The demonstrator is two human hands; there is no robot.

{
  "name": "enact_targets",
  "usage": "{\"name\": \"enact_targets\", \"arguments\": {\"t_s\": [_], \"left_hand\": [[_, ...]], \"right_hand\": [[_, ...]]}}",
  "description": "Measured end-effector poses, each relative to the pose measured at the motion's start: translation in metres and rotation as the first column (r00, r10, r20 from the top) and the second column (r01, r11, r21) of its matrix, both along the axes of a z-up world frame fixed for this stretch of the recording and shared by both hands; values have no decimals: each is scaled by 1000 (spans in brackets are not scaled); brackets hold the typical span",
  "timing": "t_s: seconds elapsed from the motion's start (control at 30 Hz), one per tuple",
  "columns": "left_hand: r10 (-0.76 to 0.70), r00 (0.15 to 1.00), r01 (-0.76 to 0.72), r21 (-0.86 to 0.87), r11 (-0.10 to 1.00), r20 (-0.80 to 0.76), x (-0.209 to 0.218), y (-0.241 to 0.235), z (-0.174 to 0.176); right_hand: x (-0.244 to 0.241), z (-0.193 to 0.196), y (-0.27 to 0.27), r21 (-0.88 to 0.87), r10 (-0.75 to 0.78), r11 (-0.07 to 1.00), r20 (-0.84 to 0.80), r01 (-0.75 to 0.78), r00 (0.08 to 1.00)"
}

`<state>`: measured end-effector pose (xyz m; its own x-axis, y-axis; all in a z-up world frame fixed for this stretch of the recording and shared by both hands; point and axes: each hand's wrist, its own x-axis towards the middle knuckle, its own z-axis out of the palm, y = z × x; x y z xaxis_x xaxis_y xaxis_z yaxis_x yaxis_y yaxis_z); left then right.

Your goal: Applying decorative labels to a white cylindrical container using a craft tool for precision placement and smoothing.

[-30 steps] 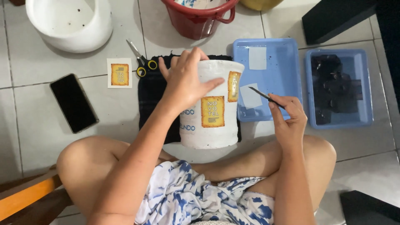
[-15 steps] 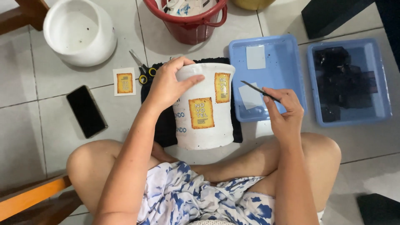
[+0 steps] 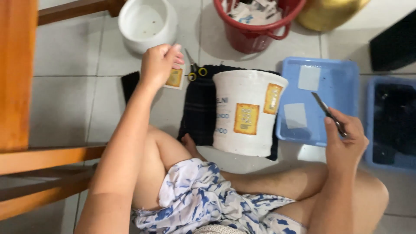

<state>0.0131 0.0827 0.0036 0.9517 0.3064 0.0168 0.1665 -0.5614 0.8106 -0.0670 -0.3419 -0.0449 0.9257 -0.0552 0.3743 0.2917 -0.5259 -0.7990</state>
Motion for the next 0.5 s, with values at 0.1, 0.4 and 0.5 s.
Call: {"name": "enact_targets", "arguments": {"t_s": [0.1,0.4,0.5], "left_hand": [[91,979,-63,152,986,-183,-2,77,-38],[633,549,-495,399,772,-546,-27,127,-77],[566,444,-432,387,814,-695,-30,113,-60]], "right_hand": [[0,-5,1,22,-11,1000,-33,11,999],[-2,-18,3,-24,4,1000,-51,-5,999],[-3,-19,4,-34,17,999,-65,-19,998]]}}
